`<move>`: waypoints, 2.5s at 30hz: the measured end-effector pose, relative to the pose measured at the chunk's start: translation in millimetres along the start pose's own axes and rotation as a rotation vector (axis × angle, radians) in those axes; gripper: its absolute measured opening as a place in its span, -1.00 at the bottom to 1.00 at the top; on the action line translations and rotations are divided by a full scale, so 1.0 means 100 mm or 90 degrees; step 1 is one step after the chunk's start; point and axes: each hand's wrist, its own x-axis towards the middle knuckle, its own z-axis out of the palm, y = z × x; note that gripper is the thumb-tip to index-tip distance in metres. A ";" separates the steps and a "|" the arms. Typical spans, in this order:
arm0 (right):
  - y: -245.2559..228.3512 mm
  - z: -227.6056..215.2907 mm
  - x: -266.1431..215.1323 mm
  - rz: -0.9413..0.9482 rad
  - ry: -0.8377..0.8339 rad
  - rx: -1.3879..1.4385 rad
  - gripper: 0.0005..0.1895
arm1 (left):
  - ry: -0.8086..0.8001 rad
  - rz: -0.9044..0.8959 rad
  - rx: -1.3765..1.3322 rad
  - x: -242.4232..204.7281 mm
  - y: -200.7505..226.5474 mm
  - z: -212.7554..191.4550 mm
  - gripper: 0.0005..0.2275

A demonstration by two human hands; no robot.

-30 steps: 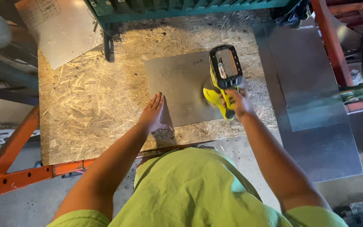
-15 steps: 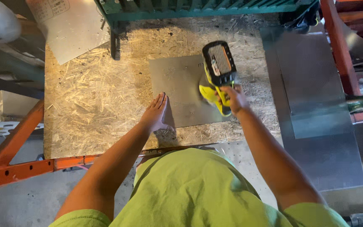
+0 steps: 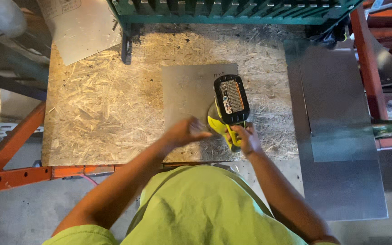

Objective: The person places a rectangular metal sheet on a workbench and uses a yellow cordless sander to smooth its surface. The person moves the sander across the sheet in multiple passes, then sets the sander down and moves the sheet aside.

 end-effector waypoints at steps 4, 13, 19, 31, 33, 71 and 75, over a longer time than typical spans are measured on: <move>0.29 0.09 0.00 0.047 0.178 0.065 -0.52 | -0.038 0.030 -0.187 -0.36 0.72 0.27 -0.31; 0.40 0.26 0.15 0.060 0.173 0.181 -0.40 | -0.083 0.110 -0.004 -0.42 0.95 0.61 -0.36; 0.05 0.37 -0.01 -0.013 0.089 0.189 -0.55 | -0.011 0.179 -0.130 0.11 0.33 1.14 -0.68; -0.08 -0.13 -0.08 0.044 -0.081 -0.088 -0.45 | 0.118 0.221 -0.004 -0.11 0.43 1.22 -0.60; -0.59 -0.01 -0.18 0.101 -0.205 -0.264 0.06 | 0.106 0.200 -0.047 -0.13 0.49 1.17 -0.67; -1.09 0.36 0.61 -0.092 -0.191 -0.041 -0.01 | 0.241 -0.103 -0.595 0.09 0.97 0.93 -0.74; -0.95 0.23 0.69 -0.118 -0.197 -0.062 -0.24 | 0.332 -0.148 -0.409 0.08 0.99 0.95 -0.71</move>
